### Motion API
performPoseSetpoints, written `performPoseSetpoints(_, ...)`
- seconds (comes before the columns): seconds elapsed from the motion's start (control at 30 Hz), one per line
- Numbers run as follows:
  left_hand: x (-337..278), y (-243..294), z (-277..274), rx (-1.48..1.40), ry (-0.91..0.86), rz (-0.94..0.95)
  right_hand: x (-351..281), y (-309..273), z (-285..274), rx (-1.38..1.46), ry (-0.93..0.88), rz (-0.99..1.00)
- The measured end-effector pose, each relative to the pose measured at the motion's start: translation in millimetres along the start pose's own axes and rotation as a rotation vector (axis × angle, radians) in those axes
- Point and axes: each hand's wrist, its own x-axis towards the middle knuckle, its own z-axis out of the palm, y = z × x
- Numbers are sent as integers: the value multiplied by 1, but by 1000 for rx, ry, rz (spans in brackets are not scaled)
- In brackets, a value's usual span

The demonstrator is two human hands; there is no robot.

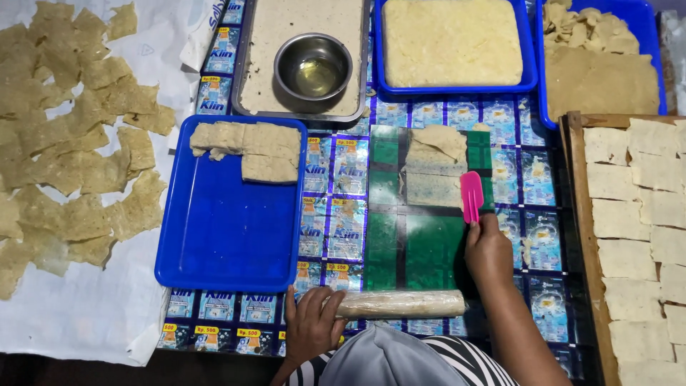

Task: Rolling out dough into thin sheets, cutting them into squares, and placing them on a bamboo drying rack.

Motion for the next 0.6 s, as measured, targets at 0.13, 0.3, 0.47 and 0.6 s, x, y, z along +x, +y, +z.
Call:
performPoseSetpoints(0.13,7,8,-11,-21,28,-13,-1,9,0,-78,20,28)
performPoseSetpoints(0.3,6,6,-10,-30,26,-4,-12,-15,-16,-78,-18,-19)
performPoseSetpoints(0.47,6,6,-11,-17,13,-11,-19,-11,-12,-111,-40,-16)
performPoseSetpoints(0.6,7,6,-12,-34,7,-5,-25,-12,-14,-116,-51,-5)
